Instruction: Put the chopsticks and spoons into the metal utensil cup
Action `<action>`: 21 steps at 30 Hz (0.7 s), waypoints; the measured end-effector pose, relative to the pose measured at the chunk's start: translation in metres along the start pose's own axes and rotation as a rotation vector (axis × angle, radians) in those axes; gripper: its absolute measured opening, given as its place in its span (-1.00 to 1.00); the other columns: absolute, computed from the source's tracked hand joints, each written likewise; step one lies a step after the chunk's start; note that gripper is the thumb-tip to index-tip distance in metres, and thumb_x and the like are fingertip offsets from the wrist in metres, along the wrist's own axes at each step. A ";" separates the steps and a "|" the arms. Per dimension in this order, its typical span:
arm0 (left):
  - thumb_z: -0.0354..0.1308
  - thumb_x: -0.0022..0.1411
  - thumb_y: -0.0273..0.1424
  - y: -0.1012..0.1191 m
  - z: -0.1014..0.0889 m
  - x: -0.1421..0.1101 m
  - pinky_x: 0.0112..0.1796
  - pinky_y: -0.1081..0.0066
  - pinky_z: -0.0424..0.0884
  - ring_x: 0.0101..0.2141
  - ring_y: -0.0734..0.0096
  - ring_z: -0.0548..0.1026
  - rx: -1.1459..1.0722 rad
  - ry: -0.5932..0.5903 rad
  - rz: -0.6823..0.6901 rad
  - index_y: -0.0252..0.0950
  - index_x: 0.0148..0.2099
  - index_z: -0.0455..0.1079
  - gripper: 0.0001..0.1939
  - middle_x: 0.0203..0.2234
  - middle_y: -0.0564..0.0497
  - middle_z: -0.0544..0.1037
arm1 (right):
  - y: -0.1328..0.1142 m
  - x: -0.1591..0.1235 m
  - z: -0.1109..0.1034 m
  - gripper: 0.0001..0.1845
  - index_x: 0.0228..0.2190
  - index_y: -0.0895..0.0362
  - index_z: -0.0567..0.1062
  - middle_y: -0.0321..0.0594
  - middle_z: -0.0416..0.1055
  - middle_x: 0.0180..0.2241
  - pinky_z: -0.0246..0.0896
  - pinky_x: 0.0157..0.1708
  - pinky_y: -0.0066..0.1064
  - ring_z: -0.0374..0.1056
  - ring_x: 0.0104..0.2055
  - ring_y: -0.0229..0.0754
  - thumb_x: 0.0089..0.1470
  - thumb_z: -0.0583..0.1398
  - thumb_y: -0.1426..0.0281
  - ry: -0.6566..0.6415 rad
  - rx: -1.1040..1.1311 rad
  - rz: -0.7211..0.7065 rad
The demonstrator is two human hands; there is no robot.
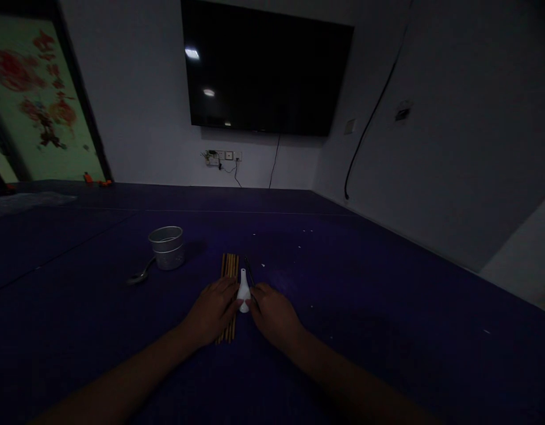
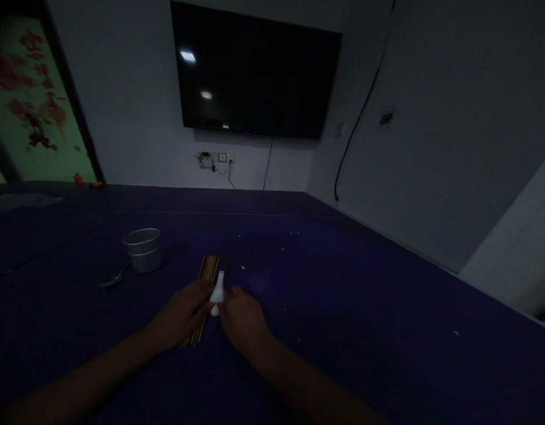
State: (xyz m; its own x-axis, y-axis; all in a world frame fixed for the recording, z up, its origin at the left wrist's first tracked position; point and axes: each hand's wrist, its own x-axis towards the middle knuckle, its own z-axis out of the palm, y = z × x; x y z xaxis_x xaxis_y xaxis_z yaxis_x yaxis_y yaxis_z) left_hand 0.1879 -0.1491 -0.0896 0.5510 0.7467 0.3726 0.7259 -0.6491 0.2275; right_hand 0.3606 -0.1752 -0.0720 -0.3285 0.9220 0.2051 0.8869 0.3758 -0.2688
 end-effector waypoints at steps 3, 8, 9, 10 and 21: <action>-0.11 0.30 -0.27 -0.001 0.002 0.000 0.11 0.09 0.17 0.12 0.19 0.24 0.000 -0.019 -0.009 -0.29 0.12 0.26 -0.60 0.10 -0.16 0.32 | 0.000 0.000 0.000 -0.69 -0.16 0.20 0.44 -0.06 0.41 -0.19 0.18 -0.20 -0.38 0.36 -0.18 -0.12 0.22 -0.03 0.38 0.012 0.004 -0.011; -0.10 0.30 -0.27 -0.002 0.003 0.000 0.11 0.09 0.18 0.12 0.19 0.25 -0.013 -0.003 -0.005 -0.25 0.11 0.27 -0.61 0.10 -0.13 0.34 | 0.001 0.000 0.001 -0.70 -0.18 0.21 0.45 -0.06 0.41 -0.21 0.17 -0.20 -0.37 0.36 -0.19 -0.12 0.22 -0.03 0.37 0.016 0.014 -0.010; -0.10 0.29 -0.26 -0.002 0.002 0.000 0.10 0.10 0.18 0.12 0.19 0.25 -0.013 0.002 -0.004 -0.25 0.12 0.26 -0.60 0.10 -0.13 0.34 | 0.001 0.000 0.002 -0.70 -0.18 0.20 0.45 -0.06 0.41 -0.21 0.17 -0.20 -0.37 0.36 -0.19 -0.13 0.22 -0.02 0.37 0.019 0.021 -0.009; -0.09 0.29 -0.26 -0.001 0.002 0.000 0.10 0.10 0.18 0.12 0.20 0.25 -0.014 0.004 -0.006 -0.26 0.12 0.26 -0.60 0.10 -0.13 0.34 | 0.002 0.000 0.002 -0.70 -0.17 0.20 0.45 -0.06 0.41 -0.20 0.17 -0.19 -0.38 0.36 -0.19 -0.13 0.21 -0.02 0.37 0.023 0.030 -0.006; -0.11 0.31 -0.24 -0.003 0.005 0.001 0.10 0.10 0.19 0.12 0.20 0.25 -0.026 0.011 -0.029 -0.29 0.13 0.25 -0.58 0.10 -0.15 0.33 | 0.006 0.001 0.008 -0.73 -0.18 0.17 0.46 -0.10 0.45 -0.23 0.14 -0.12 -0.41 0.36 -0.13 -0.14 0.20 0.00 0.39 0.075 0.111 0.008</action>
State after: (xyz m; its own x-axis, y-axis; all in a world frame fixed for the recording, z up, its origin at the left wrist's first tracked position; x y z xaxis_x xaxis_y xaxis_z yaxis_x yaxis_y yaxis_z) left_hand 0.1885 -0.1458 -0.0945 0.5253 0.7638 0.3751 0.7305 -0.6308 0.2615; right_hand 0.3630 -0.1711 -0.0804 -0.2924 0.9170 0.2715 0.8465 0.3802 -0.3727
